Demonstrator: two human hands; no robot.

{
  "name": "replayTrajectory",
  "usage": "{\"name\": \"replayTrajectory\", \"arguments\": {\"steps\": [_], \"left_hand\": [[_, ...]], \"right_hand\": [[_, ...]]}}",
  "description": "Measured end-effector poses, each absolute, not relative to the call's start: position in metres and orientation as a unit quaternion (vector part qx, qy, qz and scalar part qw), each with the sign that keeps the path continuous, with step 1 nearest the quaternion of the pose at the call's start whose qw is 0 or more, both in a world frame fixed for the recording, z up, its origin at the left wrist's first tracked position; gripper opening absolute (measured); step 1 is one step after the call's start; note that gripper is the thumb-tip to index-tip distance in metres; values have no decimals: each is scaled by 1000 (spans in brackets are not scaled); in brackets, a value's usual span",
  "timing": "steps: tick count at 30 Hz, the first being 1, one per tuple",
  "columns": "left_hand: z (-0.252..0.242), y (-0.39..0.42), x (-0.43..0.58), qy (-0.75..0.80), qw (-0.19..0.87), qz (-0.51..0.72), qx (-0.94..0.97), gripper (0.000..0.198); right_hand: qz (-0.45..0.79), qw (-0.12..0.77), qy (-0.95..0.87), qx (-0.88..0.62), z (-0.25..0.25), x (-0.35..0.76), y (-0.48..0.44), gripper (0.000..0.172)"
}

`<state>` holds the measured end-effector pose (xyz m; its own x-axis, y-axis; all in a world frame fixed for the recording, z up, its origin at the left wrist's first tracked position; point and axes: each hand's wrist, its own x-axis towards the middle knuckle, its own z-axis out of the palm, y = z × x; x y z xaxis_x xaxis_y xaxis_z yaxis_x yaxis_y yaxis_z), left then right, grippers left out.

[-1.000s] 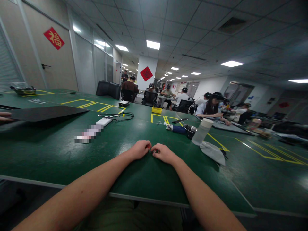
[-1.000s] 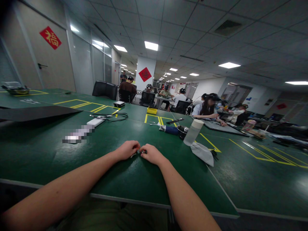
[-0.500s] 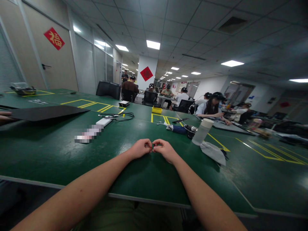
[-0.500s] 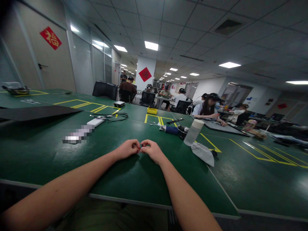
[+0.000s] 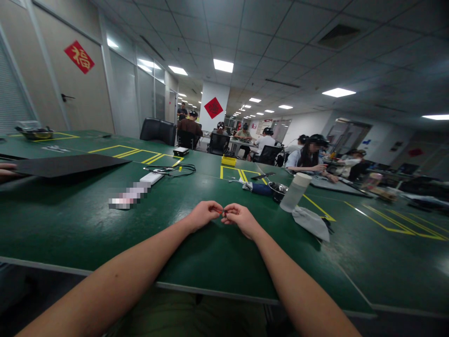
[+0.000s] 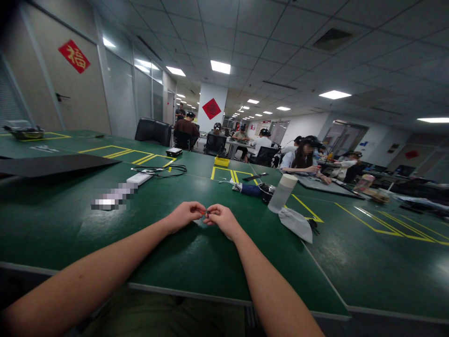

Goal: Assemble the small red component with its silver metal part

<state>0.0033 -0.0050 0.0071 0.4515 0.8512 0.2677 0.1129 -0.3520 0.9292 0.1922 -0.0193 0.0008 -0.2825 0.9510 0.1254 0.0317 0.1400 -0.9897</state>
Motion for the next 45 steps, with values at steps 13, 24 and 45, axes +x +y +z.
{"name": "replayTrajectory", "arguments": {"steps": [13,24,45], "left_hand": [[7,-7,3,322,488,405,703,18],[5,-6,1,313,513,409,687,20],[4,-5,2,345,489,404,691,19]], "right_hand": [[524,440,-601,-413,-1,190,-20,26],[529,443,-589,-420,0,191,-20,25],[552,445,-584,-395,1,193,-23,28]]}}
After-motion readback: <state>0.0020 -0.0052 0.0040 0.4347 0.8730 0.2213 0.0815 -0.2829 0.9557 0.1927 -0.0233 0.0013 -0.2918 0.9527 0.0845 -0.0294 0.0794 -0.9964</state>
